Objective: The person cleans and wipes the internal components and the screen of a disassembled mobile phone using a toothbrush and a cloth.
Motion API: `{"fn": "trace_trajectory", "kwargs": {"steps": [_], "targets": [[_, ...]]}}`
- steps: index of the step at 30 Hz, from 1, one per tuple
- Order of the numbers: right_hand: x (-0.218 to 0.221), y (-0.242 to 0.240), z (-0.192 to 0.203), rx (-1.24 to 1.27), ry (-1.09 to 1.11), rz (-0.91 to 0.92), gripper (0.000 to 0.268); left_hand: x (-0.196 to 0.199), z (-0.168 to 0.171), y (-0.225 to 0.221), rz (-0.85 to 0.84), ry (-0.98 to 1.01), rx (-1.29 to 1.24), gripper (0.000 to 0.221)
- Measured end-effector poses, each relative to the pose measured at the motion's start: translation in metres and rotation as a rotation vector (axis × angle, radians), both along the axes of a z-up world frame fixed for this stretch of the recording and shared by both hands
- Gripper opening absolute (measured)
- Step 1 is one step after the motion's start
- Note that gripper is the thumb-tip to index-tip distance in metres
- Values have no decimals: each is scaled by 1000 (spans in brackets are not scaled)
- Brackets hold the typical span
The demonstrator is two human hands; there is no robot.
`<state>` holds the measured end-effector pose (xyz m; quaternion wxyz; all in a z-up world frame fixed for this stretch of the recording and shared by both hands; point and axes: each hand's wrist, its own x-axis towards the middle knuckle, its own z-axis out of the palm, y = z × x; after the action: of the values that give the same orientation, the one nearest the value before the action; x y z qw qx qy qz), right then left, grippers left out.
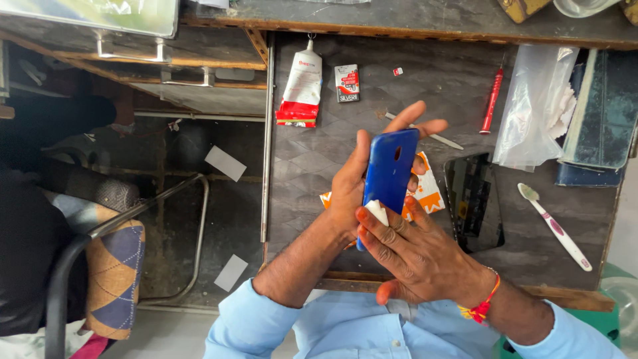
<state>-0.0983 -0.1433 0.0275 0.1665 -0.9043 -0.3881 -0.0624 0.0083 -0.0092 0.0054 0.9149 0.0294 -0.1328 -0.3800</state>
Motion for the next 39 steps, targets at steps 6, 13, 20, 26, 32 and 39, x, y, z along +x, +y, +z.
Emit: {"fn": "trace_trajectory", "kwargs": {"steps": [6,13,20,26,32,39], "targets": [[36,-25,3,10,-40,-257,88,-12,12,-4,-132,197,147,90],[-5,12,-2,44,28,-96,91,-3,-3,3,-47,124,-141,88],[15,-20,-3,51,2,-308,92,-3,18,2,42,78,97,94],[-19,1,-10,55,17,-202,91,0,18,4,14,117,150,92],[4,-9,2,68,47,-360,91,-12,12,-8,46,123,57,82],[-37,18,-1,285,-67,-321,61,-7,-1,-5,342,228,464,70]]}}
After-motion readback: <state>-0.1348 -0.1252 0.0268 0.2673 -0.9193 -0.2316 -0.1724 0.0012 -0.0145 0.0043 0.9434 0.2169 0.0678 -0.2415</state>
